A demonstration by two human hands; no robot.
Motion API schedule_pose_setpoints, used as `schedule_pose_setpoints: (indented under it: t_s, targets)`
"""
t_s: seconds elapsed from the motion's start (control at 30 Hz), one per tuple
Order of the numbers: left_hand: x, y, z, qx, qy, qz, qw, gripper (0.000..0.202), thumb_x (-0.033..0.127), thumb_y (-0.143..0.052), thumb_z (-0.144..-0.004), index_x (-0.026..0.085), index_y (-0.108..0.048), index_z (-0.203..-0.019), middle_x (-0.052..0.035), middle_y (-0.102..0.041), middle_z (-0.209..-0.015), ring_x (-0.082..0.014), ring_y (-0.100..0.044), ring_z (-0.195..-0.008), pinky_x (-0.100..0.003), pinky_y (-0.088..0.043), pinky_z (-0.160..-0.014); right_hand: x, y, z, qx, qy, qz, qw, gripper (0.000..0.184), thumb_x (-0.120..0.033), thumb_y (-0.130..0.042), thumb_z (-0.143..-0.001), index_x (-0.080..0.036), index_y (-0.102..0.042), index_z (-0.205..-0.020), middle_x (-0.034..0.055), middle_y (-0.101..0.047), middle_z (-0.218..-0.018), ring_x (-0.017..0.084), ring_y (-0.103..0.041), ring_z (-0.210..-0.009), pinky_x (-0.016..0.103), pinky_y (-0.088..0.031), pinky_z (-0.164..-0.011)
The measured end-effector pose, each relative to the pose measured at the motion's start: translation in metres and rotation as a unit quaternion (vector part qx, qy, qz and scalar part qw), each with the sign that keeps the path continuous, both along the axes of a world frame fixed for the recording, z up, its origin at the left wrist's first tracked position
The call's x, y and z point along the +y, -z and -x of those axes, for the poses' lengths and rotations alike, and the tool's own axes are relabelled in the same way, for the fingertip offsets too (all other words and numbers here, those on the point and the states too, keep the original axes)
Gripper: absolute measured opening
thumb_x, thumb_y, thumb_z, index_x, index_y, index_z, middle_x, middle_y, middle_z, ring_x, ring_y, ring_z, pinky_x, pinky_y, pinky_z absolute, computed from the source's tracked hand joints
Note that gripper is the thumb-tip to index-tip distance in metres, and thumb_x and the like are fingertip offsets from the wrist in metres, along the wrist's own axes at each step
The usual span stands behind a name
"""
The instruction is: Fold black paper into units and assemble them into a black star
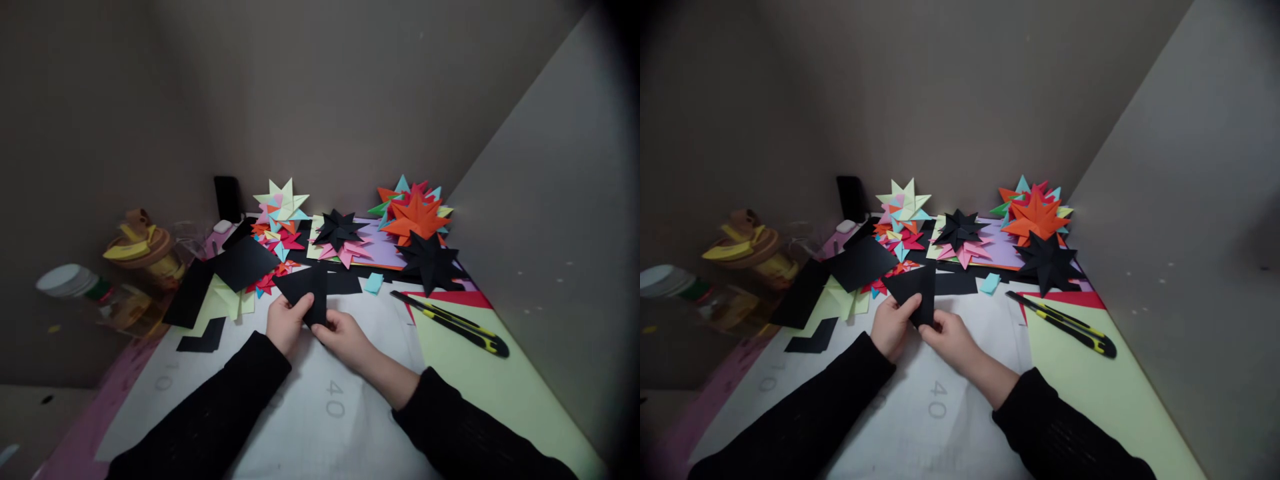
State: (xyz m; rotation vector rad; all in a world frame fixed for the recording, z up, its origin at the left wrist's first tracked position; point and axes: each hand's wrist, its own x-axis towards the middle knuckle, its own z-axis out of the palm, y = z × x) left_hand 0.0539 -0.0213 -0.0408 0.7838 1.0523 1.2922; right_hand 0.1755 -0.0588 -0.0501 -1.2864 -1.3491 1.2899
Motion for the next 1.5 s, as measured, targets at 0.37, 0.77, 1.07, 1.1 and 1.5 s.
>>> schedule_pose_setpoints:
  t_s: [0.37,0.77,1.07,1.1,1.5]
  targets:
    - [0.036,-0.02,0.03,-0.101,-0.113,0.013,0.988,0.026,0.016,-0.08,-0.059,0.011,-0.068,-0.082,-0.0047,-0.072,-0.077,-0.0129,-0.066,-0.069,-0.023,-0.051,-0.067,0.002,-0.001,-0.005,0.018,-0.024,0.036,0.999,0.025,-0.024,-0.058,-0.068,-0.021,-0.036,-0.056,-0.0076,-0.034,-0.049,0.007,-0.031,-0.047,0.02,-0.021,-0.043]
    - [0.0,-0.009,0.004,-0.011,0.146,-0.003,0.989,0.028,0.031,-0.078,-0.065,0.01,-0.067,-0.081,-0.0044,-0.069,-0.073,-0.0126,-0.06,-0.063,-0.023,-0.045,-0.06,0.004,0.002,-0.007,0.045,0.005,0.041,0.998,0.022,-0.034,-0.053,-0.079,-0.021,-0.044,-0.064,-0.0085,-0.044,-0.043,0.007,-0.037,-0.035,0.019,-0.029,-0.038]
    - [0.022,-0.022,0.027,-0.023,0.022,0.018,0.999,0.032,0.033,-0.082,-0.056,0.012,-0.066,-0.075,-0.0017,-0.068,-0.068,-0.0115,-0.06,-0.06,-0.022,-0.045,-0.058,0.004,0.008,-0.01,0.056,0.042,0.006,0.998,0.02,-0.032,-0.054,-0.082,-0.02,-0.049,-0.066,-0.0064,-0.046,-0.05,0.008,-0.04,-0.043,0.019,-0.03,-0.042]
    - [0.019,-0.021,0.025,-0.013,0.058,0.018,0.998,0.031,0.033,-0.081,-0.058,0.011,-0.067,-0.076,-0.0026,-0.068,-0.068,-0.012,-0.06,-0.059,-0.023,-0.045,-0.058,0.005,0.008,-0.011,0.07,0.054,-0.002,0.996,0.019,-0.034,-0.055,-0.082,-0.02,-0.05,-0.071,-0.0063,-0.047,-0.052,0.008,-0.04,-0.044,0.019,-0.03,-0.042]
    - [-0.002,-0.011,0.01,0.059,0.232,-0.012,0.971,0.03,0.03,-0.078,-0.063,0.01,-0.068,-0.083,-0.005,-0.071,-0.075,-0.0165,-0.062,-0.068,-0.027,-0.047,-0.068,0.011,0.007,-0.013,0.146,0.091,0.019,0.985,0.028,-0.043,-0.064,-0.076,-0.016,-0.059,-0.079,-0.0035,-0.052,-0.062,0.009,-0.041,-0.051,0.021,-0.031,-0.046]
